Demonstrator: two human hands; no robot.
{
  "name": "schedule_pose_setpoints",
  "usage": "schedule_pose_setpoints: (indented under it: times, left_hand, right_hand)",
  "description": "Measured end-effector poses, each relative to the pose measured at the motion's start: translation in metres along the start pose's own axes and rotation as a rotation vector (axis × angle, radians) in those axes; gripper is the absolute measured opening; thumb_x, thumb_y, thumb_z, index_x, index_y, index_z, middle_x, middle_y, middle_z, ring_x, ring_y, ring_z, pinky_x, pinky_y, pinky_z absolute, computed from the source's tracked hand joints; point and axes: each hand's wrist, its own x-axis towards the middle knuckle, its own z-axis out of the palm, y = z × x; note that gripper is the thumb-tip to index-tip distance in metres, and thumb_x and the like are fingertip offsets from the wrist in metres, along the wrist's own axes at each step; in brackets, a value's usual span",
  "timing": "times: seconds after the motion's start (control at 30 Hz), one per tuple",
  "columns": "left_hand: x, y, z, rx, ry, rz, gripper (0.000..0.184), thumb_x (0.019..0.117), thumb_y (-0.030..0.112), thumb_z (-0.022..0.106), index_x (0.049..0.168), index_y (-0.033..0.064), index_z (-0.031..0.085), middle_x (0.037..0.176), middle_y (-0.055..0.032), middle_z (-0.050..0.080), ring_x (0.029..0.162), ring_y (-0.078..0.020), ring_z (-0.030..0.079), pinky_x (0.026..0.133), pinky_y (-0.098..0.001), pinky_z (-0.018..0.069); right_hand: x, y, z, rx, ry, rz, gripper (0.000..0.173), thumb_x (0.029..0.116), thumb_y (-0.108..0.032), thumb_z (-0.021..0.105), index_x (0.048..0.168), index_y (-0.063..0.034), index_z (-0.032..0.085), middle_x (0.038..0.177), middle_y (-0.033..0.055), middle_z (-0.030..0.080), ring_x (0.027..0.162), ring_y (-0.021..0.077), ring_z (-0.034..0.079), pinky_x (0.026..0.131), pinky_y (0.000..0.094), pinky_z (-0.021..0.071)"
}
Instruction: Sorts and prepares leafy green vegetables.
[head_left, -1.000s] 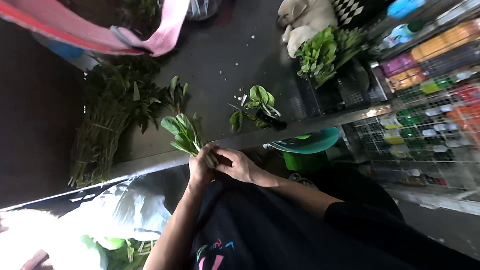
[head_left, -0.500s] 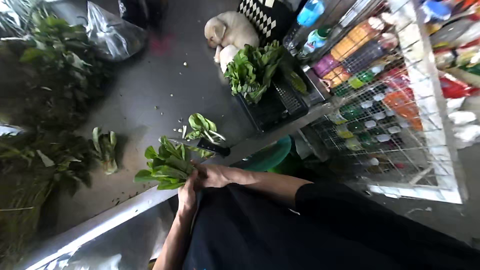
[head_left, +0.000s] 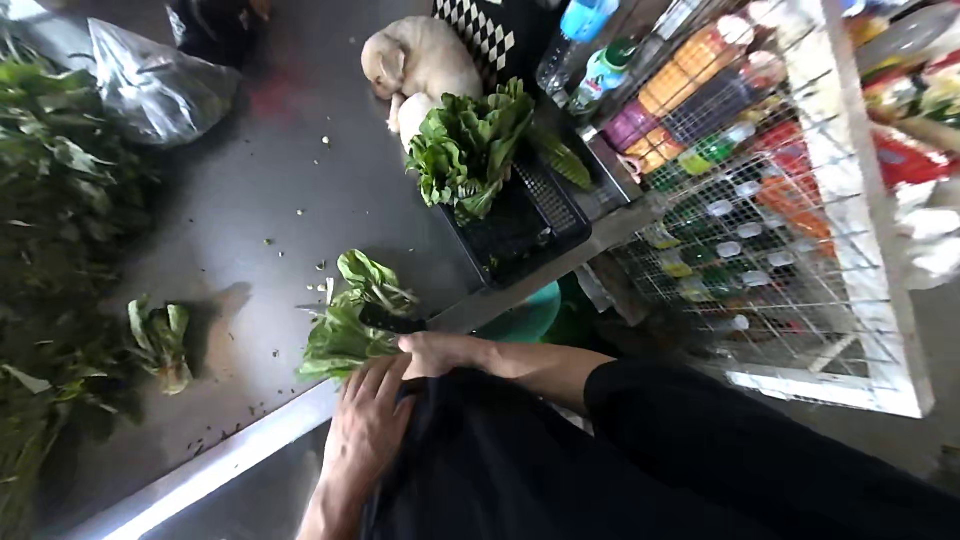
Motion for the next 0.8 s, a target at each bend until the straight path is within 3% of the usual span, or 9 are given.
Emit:
schedule_pose_setpoints:
  times: [0.1,0.17,0.27,0.33,0.43,0.5,0.63,0.7,0.8]
  left_hand:
    - [0.026,-0.010,0.004,0.237,-0.231,-0.089,0.074,0.0819,0.011,0.081,0.150,0.0118,0.052,0.145,-0.0161,0.059,0.141,-0.0421,0.047,0.116,-0.0635,0.0309]
    - [0.034,-0.016,0.009,0.292,-0.316,-0.184,0.059,0.0883,0.010,0.072,0.146,0.0127,0.057,0.128,-0.0147,0.070,0.133,-0.0405,0.055,0.119,-0.0618,0.0267]
    - [0.031,-0.017,0.005,0.257,-0.422,-0.363,0.043,0.0875,0.023,0.074,0.129,0.0123,0.068,0.105,-0.0148,0.075,0.106,-0.0373,0.070,0.112,-0.0588,0.0407]
    - [0.027,-0.023,-0.002,0.171,-0.463,-0.565,0.041,0.0866,0.033,0.077,0.122,0.0129,0.071,0.102,-0.0187,0.074,0.100,-0.0421,0.071,0.090,-0.0637,0.0533]
    - [0.002,-0.040,-0.007,0.012,-0.322,-0.797,0.037,0.0887,0.033,0.078,0.117,0.0093,0.073,0.100,-0.0205,0.074,0.098,-0.0424,0.071,0.085,-0.0674,0.0532]
    - [-0.021,-0.047,-0.007,-0.057,-0.176,-0.833,0.031,0.0883,0.031,0.078,0.107,0.0065,0.075,0.093,-0.0185,0.074,0.090,-0.0386,0.071,0.081,-0.0662,0.0535]
    - [-0.051,-0.050,-0.002,-0.134,-0.118,-0.902,0.027,0.0869,0.028,0.079,0.102,0.0067,0.076,0.092,-0.0154,0.074,0.089,-0.0352,0.071,0.082,-0.0637,0.0536]
    - [-0.055,-0.050,0.001,-0.152,-0.118,-0.883,0.026,0.0872,0.029,0.079,0.101,0.0073,0.076,0.090,-0.0142,0.074,0.086,-0.0333,0.072,0.080,-0.0623,0.0541]
    - [-0.050,-0.048,0.005,-0.192,-0.088,-0.829,0.023,0.0865,0.029,0.078,0.099,0.0101,0.077,0.088,-0.0092,0.075,0.083,-0.0264,0.072,0.078,-0.0570,0.0555]
  right_hand:
    - [0.003,-0.013,-0.001,-0.088,-0.087,-0.093,0.045,0.0963,-0.025,0.072,0.122,0.0101,0.061,0.115,0.0284,0.066,0.109,0.0414,0.064,0.095,0.0617,0.0485]
    - [0.005,-0.020,-0.004,-0.108,-0.121,-0.073,0.050,0.0945,-0.031,0.074,0.121,0.0088,0.062,0.115,0.0272,0.066,0.110,0.0402,0.065,0.095,0.0616,0.0490]
    - [-0.002,-0.017,-0.007,0.053,-0.082,-0.074,0.043,0.0955,-0.028,0.073,0.121,0.0054,0.064,0.112,0.0257,0.067,0.104,0.0378,0.066,0.091,0.0594,0.0498]
    - [-0.014,-0.006,-0.016,0.301,-0.013,-0.176,0.045,0.0987,-0.027,0.070,0.132,0.0023,0.062,0.109,0.0214,0.069,0.088,0.0284,0.068,0.082,0.0484,0.0551]
    - [-0.051,0.014,-0.055,0.739,0.192,-0.391,0.050,0.1029,-0.017,0.055,0.151,-0.0064,0.047,0.125,0.0117,0.068,0.083,0.0103,0.063,0.071,0.0283,0.0521]
    - [-0.071,0.037,-0.091,0.860,0.532,-0.441,0.043,0.1052,-0.016,0.047,0.147,-0.0077,0.052,0.132,0.0080,0.066,0.090,0.0090,0.064,0.076,0.0273,0.0527]
    - [-0.067,0.115,-0.156,0.968,1.251,-0.093,0.024,0.1041,-0.017,0.053,0.118,-0.0041,0.067,0.107,0.0069,0.070,0.081,0.0128,0.066,0.071,0.0310,0.0551]
    - [-0.055,0.151,-0.173,0.836,1.233,0.203,0.026,0.1004,-0.018,0.062,0.121,-0.0021,0.068,0.105,0.0121,0.069,0.082,0.0185,0.064,0.074,0.0374,0.0536]
    - [-0.029,0.171,-0.184,0.635,1.076,0.362,0.047,0.0894,-0.018,0.076,0.130,0.0002,0.063,0.121,0.0248,0.066,0.108,0.0388,0.066,0.095,0.0601,0.0522]
